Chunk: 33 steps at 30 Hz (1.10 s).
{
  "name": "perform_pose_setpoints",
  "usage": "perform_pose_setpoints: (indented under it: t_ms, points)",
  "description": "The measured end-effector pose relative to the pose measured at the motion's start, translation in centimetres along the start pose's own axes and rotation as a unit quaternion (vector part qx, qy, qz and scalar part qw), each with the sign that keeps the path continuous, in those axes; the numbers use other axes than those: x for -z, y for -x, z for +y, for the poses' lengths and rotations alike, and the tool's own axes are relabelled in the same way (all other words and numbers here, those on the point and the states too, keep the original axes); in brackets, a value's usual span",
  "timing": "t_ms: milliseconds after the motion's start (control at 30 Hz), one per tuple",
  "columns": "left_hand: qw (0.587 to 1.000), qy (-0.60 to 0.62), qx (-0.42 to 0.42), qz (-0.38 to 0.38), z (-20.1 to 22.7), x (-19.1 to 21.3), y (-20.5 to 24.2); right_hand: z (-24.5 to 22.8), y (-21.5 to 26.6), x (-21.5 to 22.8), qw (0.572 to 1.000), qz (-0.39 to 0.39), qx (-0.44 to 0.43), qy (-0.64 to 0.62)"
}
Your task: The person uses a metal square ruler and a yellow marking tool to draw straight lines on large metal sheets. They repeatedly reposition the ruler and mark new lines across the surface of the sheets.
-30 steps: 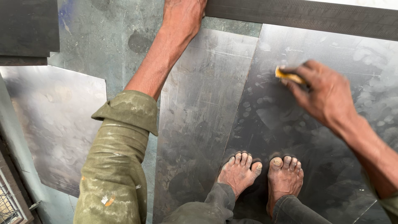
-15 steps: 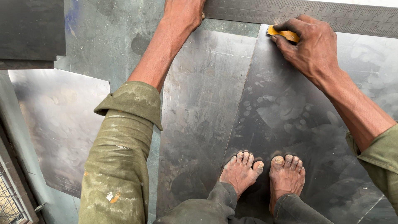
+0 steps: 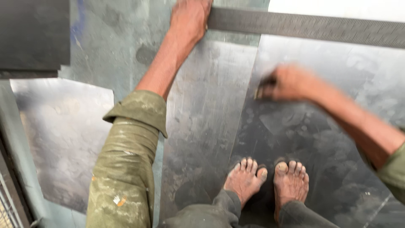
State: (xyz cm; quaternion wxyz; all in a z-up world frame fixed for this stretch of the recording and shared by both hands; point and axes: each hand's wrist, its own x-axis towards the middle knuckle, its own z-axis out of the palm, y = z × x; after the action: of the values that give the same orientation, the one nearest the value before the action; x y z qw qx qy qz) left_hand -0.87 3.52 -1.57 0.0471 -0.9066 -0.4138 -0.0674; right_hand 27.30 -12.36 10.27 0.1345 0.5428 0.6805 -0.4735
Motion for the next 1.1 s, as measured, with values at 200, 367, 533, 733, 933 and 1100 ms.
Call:
perform_pose_setpoints:
  t_ms: [200,367,533,733,933,1100]
  points:
    - [0.995,0.06,0.051,-0.067,1.8,3.1,0.1,4.6,-1.3,-2.0,0.936,0.342,0.077,0.026]
    - [0.999,0.035,-0.001,0.025,1.5,3.7,-0.5,9.2,-4.9,-3.1,0.898,0.414,0.141,0.046]
    - [0.998,0.045,0.031,-0.015,1.2,1.9,0.6,9.0,-4.7,-4.2,0.907,0.404,0.118,0.029]
    - [0.983,0.047,0.068,-0.163,1.1,1.2,0.7,3.1,-1.7,0.2,0.974,0.217,-0.007,0.072]
    - [0.998,0.032,0.039,-0.038,2.0,3.7,0.1,0.3,2.3,-3.8,0.99,0.125,0.02,0.056]
    - [0.999,0.022,0.034,-0.008,2.5,4.3,1.2,8.5,-0.9,-4.9,0.947,0.308,0.082,-0.049]
